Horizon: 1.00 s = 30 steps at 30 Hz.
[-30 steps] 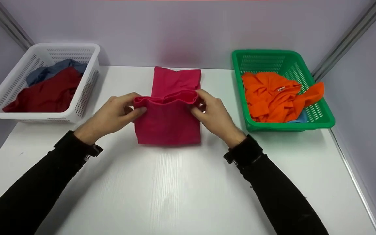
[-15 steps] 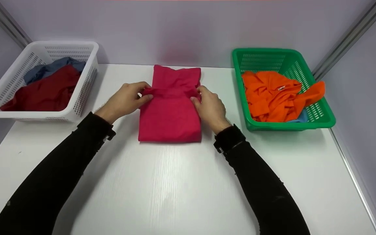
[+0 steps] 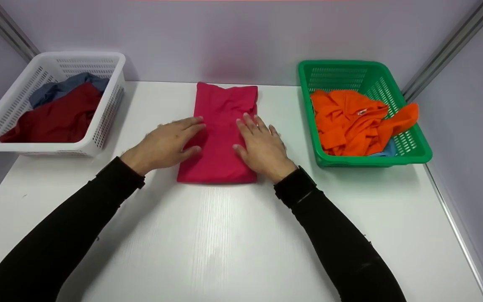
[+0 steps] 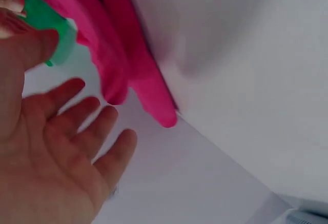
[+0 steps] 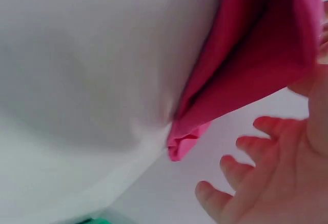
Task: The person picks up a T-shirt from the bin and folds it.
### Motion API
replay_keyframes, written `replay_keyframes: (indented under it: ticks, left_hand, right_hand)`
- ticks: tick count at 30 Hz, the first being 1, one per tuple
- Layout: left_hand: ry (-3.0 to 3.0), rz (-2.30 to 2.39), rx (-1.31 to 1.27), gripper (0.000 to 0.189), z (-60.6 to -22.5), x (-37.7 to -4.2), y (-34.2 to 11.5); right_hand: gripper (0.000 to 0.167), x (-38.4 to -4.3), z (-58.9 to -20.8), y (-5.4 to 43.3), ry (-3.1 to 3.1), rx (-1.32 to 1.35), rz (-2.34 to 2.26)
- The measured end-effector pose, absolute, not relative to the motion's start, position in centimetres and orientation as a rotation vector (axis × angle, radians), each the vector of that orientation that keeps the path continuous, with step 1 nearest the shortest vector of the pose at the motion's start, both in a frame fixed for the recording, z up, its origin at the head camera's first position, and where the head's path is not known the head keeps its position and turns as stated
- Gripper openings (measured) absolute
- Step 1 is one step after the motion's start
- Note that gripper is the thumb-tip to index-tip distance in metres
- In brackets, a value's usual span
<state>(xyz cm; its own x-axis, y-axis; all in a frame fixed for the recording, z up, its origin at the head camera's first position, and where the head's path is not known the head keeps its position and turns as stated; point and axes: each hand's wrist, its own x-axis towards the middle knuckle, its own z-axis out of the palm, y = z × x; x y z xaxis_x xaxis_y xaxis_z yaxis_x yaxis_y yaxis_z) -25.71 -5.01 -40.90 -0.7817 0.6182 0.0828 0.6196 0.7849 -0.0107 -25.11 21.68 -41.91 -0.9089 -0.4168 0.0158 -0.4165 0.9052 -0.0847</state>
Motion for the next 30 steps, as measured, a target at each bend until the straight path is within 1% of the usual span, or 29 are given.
replay_keyframes:
  ticks: [4,8,13,15,18,24,30]
  left_hand:
    - [-2.922,0.066,-1.196,0.07,-41.1,-23.4,-4.8]
    - [-3.003,0.068,-1.32,0.074,-41.7,-21.7,-5.3]
    - [-3.078,0.138,-1.397,0.08,-42.7,-20.9,-6.3]
    - [-3.087,0.187,-1.396,0.077,-43.0,-20.8,-6.5]
    - [-3.072,0.257,-1.385,0.07,-43.4,-20.7,-6.7]
    - [-2.928,0.303,-1.374,0.058,-43.0,-20.5,-6.6]
    - [-2.845,0.164,-1.329,0.049,-42.2,-20.8,-7.1]
  right_hand:
    - [0.078,-23.2,-42.2,21.3,3.006,-0.868,0.017]
    - [0.077,-21.3,-42.6,21.5,2.939,-1.031,0.07]
    - [0.08,-20.2,-43.2,22.1,2.867,-1.102,0.09]
    - [0.082,-20.1,-43.5,22.3,2.841,-1.082,0.112]
    - [0.081,-19.9,-43.9,22.5,2.84,-1.061,0.167]
    - [0.069,-19.8,-43.8,22.4,2.878,-1.068,0.24]
    - [0.058,-20.2,-42.6,22.6,2.885,-1.056,0.254]
